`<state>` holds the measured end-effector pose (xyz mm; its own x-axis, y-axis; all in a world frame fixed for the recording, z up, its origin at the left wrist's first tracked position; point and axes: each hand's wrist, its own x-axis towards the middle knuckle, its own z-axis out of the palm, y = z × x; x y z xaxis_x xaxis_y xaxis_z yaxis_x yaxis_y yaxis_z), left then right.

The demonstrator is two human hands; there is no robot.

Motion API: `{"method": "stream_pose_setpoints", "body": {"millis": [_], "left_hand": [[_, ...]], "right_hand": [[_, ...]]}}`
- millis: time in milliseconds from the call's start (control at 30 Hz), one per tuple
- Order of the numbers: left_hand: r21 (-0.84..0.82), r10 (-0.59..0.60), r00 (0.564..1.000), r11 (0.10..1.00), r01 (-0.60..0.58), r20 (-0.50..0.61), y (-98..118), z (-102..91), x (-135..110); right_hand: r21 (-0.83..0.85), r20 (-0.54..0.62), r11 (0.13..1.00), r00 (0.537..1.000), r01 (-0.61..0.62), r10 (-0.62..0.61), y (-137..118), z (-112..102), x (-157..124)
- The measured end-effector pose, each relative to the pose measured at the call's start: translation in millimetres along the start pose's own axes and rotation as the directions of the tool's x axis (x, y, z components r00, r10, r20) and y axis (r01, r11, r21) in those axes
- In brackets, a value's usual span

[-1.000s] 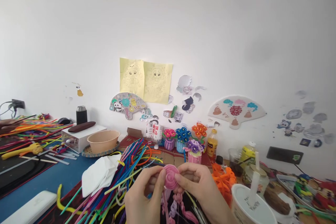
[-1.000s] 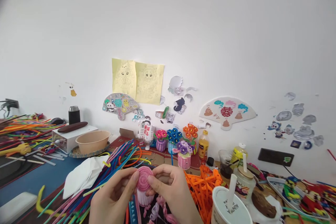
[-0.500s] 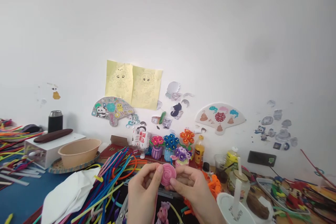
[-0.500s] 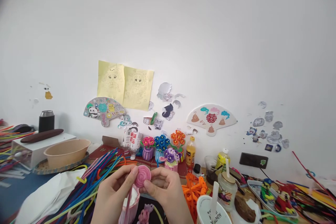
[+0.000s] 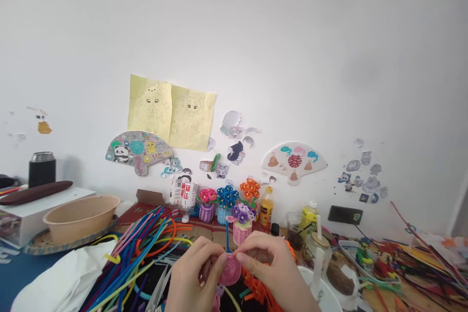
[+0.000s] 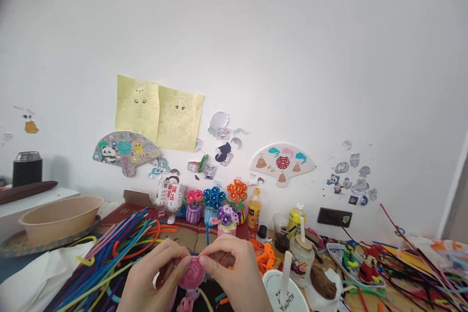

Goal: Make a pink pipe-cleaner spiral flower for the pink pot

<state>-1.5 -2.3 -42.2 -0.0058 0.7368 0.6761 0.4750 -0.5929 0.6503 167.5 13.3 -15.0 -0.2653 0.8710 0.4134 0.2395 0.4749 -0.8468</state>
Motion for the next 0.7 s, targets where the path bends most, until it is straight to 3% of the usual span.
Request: {"method": "stream_pose_setpoints", "body": {"millis": [167,500,700], "left_hand": [[0.072,0.079,0.994,0.994,-0.084,0.069,-3,0.5,-3],[0.164,0.122,0.986,0.976,-0.140,0.117,-12,-0.6,-6],[0.200,0.129,0.985,0.968,-0.150,0.114,-14,-0.7,-7]], "right_hand": [[-0.137,-0.044,0.990,0.998,-0.043,0.037,-2,1,-1],[-0.268,0.068,0.963,0.998,0.017,0.002,-2,7,0],[-0.257,0.075,0.966,0.997,0.028,-0.009,-5,-1,-2]]}}
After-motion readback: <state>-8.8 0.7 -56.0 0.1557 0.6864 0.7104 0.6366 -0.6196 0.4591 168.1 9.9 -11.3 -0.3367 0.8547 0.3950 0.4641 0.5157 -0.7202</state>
